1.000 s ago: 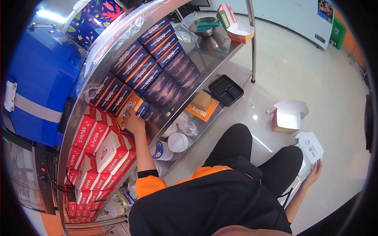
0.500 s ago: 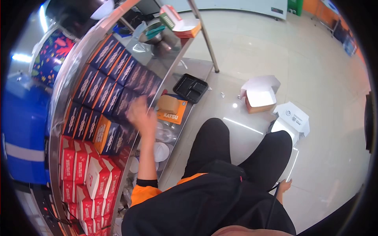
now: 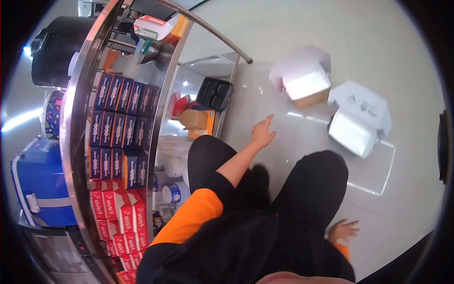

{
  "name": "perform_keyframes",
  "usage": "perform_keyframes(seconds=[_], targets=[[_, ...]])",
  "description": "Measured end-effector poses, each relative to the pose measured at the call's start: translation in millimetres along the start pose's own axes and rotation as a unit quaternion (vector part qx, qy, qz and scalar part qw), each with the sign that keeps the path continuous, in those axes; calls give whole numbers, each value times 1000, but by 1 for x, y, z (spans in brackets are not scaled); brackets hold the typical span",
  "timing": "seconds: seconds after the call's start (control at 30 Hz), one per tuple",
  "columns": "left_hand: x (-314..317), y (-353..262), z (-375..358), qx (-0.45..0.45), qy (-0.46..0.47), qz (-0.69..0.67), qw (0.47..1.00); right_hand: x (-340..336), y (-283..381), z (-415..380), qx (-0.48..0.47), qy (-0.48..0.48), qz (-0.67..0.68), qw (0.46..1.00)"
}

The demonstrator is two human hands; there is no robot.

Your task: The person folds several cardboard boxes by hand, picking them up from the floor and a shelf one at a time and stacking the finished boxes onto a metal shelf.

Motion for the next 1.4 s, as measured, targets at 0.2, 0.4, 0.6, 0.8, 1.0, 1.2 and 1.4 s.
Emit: perform_keyframes(seconds=[0.2, 0.4, 0.6, 0.8, 1.0, 1.2, 1.4], targets=[[51, -5, -10, -16, -13, -45, 999, 15, -2, -17, -15, -85, 73, 994], [-28, -19, -20, 36, -155, -80, 984, 34, -29, -3, 15, 44, -29, 999], [-60, 32, -84, 77, -273, -80, 956, 70, -19, -9, -21, -226, 15, 974], [-111, 134, -118, 69, -355, -198, 911, 46, -19, 4, 0, -75, -37, 996], [-100, 288, -145, 36, -471, -352, 808, 28, -6, 28, -27, -11, -35, 999], [-52, 335, -108, -16, -407, -446, 797, 31, 31, 174, -49, 5, 204, 978], [-9, 305, -138, -33, -321, -366, 873, -122, 197, 242, 21, 47, 575, 817]])
Point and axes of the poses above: each hand's wrist, its own z-axis towards the middle knuckle, its own x-axis out of the palm, y = z × x, the point moved 2 cm from there along z, towards the middle knuckle, and after that the axes turned 15 degrees about -x, right-handed, at the moved point
